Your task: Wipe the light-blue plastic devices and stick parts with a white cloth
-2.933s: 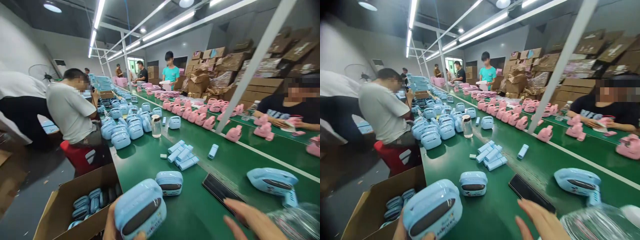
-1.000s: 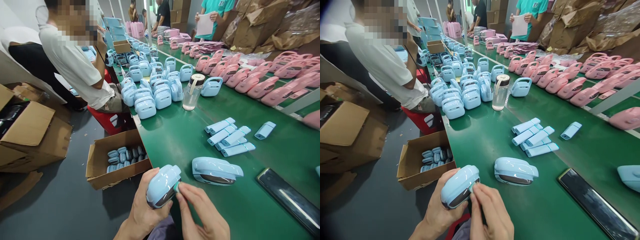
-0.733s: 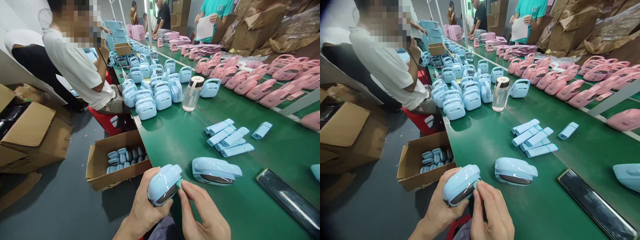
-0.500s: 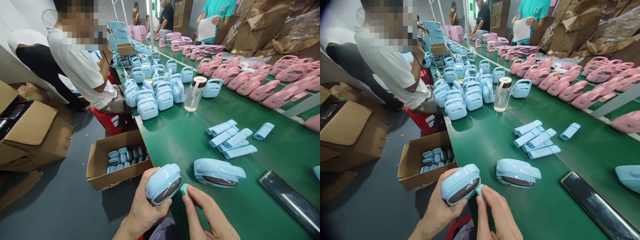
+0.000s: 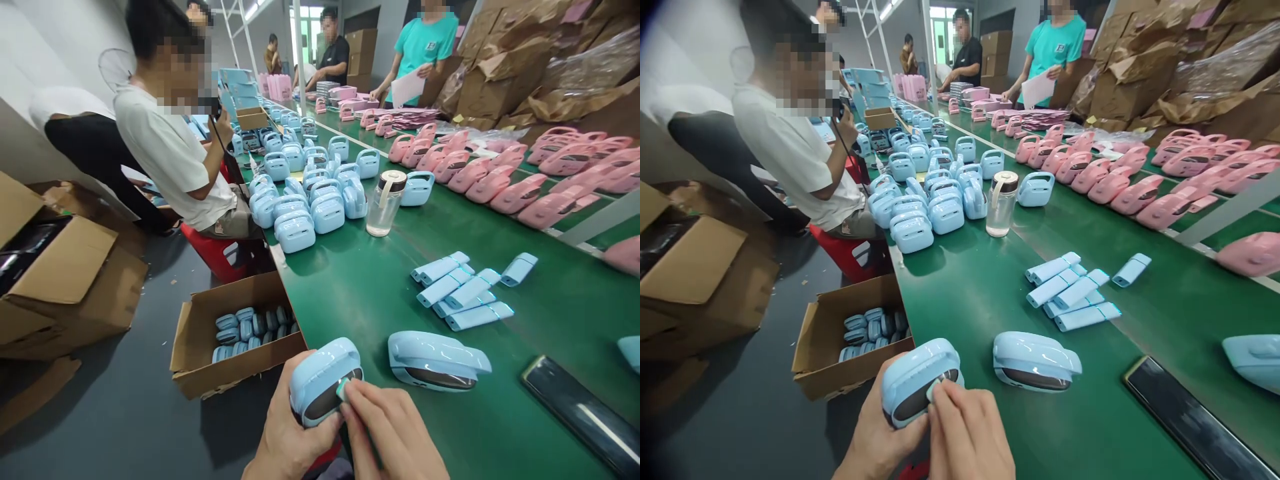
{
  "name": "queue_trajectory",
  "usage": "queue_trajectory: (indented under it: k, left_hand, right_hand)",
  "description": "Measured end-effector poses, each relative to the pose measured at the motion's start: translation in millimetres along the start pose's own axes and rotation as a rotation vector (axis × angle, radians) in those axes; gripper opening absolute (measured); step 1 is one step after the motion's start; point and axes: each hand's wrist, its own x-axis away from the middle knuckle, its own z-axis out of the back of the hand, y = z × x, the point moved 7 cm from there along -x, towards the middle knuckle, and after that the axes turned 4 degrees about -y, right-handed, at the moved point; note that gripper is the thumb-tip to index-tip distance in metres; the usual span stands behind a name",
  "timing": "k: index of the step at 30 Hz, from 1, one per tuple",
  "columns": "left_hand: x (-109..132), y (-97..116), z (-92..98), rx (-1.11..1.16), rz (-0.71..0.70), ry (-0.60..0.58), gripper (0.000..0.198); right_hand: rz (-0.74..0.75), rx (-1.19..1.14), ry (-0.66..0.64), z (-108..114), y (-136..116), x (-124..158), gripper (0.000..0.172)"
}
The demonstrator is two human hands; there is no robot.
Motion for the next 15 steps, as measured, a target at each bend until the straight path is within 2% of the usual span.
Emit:
queue_trajectory:
  k: [4,8,15]
  left_hand:
    - [3.8,-0.8,-1.5,-0.023,0.001,0.025,0.069]
    - [5.5,-0.5,-1.7,-0.052,-0.034,0.034,0.070]
    - [4.8,5.0,-2.4,-0.175,-0.107,0.009,0.068]
  right_hand:
    - [-0.035,-0.004,-0.010,-2.2,10.6,1.4,0.025]
    - [0.052,-0.052,-0.044,-1.5,6.0,-0.6,0.033]
    - [0.035,-0.061,-0.043,0.6,3.1,0.8,0.033]
